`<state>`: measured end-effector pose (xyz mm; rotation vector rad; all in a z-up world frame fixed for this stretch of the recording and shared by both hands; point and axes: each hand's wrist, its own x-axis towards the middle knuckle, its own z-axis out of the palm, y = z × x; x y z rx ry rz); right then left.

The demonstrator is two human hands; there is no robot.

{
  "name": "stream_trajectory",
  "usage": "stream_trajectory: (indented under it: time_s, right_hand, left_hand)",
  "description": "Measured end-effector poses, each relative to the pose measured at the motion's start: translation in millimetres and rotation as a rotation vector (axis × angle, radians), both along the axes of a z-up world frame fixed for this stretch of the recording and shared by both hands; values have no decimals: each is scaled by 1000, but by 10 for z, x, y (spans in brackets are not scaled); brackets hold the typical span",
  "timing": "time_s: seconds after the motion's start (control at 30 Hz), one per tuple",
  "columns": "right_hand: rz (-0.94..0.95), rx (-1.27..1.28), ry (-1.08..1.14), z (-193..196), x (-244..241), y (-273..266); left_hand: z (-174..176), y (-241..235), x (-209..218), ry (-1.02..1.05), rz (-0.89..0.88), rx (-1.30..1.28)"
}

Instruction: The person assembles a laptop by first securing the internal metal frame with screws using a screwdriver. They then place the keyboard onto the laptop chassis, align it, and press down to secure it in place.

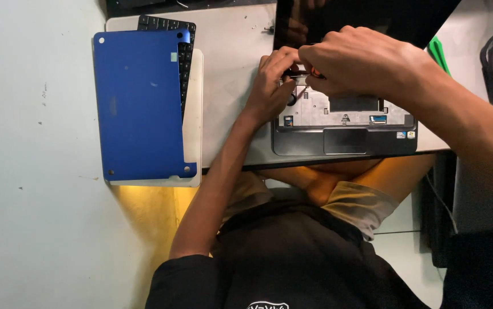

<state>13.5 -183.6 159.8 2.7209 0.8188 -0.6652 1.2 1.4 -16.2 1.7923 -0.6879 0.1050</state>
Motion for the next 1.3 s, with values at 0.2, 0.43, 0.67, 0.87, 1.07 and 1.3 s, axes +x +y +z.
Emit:
stream_trajectory:
  time_s: [0.2, 0.43, 0.67, 0.87, 1.07, 1.3]
  right_hand:
    - [-59, 59, 47, -3, 28, -50]
    - [-86, 196, 20, -34, -73, -203]
    - [-296, 1106, -263, -596, -935, -919]
    - [-722, 1340, -479, -1450, -1547, -1692]
    - [-892, 968, -799, -1674, -1651, -2212]
    - [-685, 759, -867, -1666, -1456, -2122]
  left_hand:
    - [-28, 7, 7, 5, 1, -20]
    - [208, 57, -36, 44, -18, -86]
    - [35, -30, -53, -344, -39, 102]
    - [69, -31, -116, -401, 4, 232]
    - [75, -35, -253, -368, 103, 305]
    - [106, -61, -785, -412, 203, 359]
